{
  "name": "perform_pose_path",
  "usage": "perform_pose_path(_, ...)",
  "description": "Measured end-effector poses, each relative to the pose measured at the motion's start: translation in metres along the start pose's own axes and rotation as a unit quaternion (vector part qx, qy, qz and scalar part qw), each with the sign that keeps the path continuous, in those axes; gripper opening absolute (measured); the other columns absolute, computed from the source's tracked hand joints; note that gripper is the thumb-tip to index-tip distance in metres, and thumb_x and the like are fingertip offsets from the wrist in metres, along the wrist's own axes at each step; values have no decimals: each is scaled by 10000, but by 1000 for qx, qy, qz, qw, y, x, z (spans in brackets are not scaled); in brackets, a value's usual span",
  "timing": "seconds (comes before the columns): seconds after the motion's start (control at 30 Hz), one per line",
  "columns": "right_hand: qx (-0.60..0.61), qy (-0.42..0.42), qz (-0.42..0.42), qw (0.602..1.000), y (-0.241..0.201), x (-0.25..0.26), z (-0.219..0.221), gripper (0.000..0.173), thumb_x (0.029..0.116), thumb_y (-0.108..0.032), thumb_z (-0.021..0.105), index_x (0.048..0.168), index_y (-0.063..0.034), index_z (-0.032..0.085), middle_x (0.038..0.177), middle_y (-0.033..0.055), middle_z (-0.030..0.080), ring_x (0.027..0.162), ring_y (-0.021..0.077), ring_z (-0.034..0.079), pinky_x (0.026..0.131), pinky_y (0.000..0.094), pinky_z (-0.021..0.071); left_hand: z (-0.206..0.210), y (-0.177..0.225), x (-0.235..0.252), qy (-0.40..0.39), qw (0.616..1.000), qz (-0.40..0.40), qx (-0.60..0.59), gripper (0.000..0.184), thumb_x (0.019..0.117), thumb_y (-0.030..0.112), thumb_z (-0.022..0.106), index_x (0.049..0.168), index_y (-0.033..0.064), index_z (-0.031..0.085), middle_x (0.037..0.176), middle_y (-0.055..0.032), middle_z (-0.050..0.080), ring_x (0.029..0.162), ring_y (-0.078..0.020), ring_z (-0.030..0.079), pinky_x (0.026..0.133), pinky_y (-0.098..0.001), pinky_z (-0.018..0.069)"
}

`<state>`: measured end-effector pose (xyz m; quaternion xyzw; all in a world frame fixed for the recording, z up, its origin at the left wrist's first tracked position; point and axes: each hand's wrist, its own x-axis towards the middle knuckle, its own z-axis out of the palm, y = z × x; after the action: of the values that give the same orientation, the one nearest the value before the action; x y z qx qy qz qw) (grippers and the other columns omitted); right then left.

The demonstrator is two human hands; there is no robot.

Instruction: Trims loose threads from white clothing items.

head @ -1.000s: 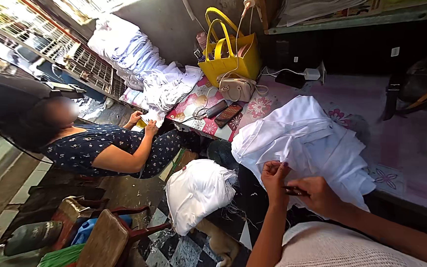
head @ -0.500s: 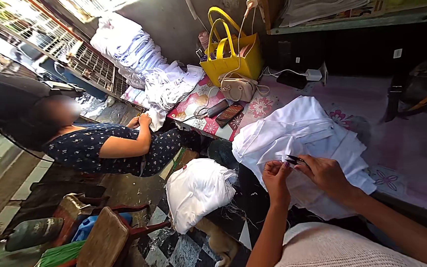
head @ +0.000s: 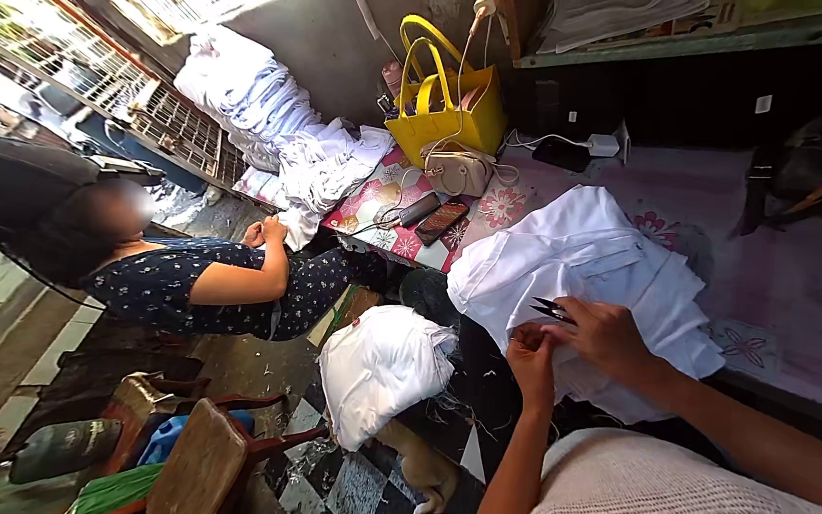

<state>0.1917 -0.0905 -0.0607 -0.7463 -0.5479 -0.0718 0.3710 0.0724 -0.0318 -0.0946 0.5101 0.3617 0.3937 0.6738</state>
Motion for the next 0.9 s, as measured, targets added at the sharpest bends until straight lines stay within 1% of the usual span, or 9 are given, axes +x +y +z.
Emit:
perform_pose_path(0.1, -67, 8, 1, 998, 2, -3, 13, 226, 869, -150, 685, 989, 40, 707, 727, 173, 688, 529, 335, 652, 466, 461, 498, -10, 6, 2, -20, 998, -20, 61, 312, 888, -101, 679, 1185, -138, 591, 852, -116, 750, 733, -148, 750, 720, -317, 647)
perform_pose_path(0.27, -59, -18, 13, 998, 7, 1, -1, 338, 885, -249, 724, 1031, 55, 698, 803, 199, 713, 576, 364, 677, 497, 492, 517, -10, 24, 7, -54, 980, 77, 175, 247, 898, -40, 688, 1108, -140, 605, 791, -99, 726, 669, -115, 724, 668, -280, 631)
perform_pose_path(0.4, -44, -46, 18, 998, 15, 1, -3, 306, 807, -118, 735, 1054, 56, 688, 821, 212, 709, 568, 385, 672, 473, 520, 503, 0, 35, 16, -29, 958, 155, 240, 260, 859, -2, 717, 1080, -128, 664, 970, -203, 678, 778, -140, 669, 706, -264, 579)
perform_pose_path(0.5, 42, -24, 17, 999, 17, 1, -5, 224, 902, -148, 651, 1012, 37, 714, 826, 187, 722, 634, 345, 700, 527, 499, 533, 6, 47, 23, -68, 977, 103, 172, 519, 850, -27, 741, 1274, -205, 502, 1189, -293, 609, 1012, -195, 687, 849, -288, 596)
perform_pose_path(0.6, 143, -42, 55, 987, 15, 5, -9, 204, 920, -139, 639, 983, 22, 746, 849, 164, 739, 712, 270, 711, 652, 438, 571, 14, 46, 29, -84, 993, 41, 75, 833, 838, -108, 706, 1495, -191, 200, 1119, -226, 670, 979, -135, 703, 901, -273, 580)
perform_pose_path(0.67, 224, -101, 129, 961, 14, 14, -19, 198, 944, -141, 654, 999, 24, 748, 835, 116, 720, 711, 137, 643, 682, 308, 528, 16, 39, 31, -56, 997, 49, 25, 837, 822, -136, 717, 1487, -183, 210, 923, -131, 729, 833, -106, 727, 841, -282, 608)
perform_pose_path(0.73, 338, -175, 237, 894, 16, 25, -32, 145, 974, -117, 655, 1019, 4, 723, 771, -4, 635, 623, -14, 497, 600, 167, 422, 13, 36, 30, -54, 997, 58, -11, 770, 826, -166, 688, 1455, -178, 245, 832, -77, 738, 753, -129, 746, 783, -320, 642)
perform_pose_path(0.83, 497, -223, 354, 760, 24, 29, -34, 55, 994, -70, 604, 996, -56, 657, 617, -99, 509, 452, -23, 393, 444, 150, 353, 6, 35, 27, -73, 996, 45, -31, 711, 843, -183, 641, 1440, -159, 256, 824, -84, 749, 717, -158, 754, 737, -327, 649)
perform_pose_path(0.9, 490, -226, 355, 763, 23, 29, -30, 48, 1004, -86, 608, 986, -64, 646, 622, -98, 490, 454, -19, 380, 442, 150, 338, 5, 33, 26, -83, 995, 42, -32, 604, 854, -174, 640, 1379, -165, 342, 837, -84, 751, 720, -150, 749, 737, -316, 643)
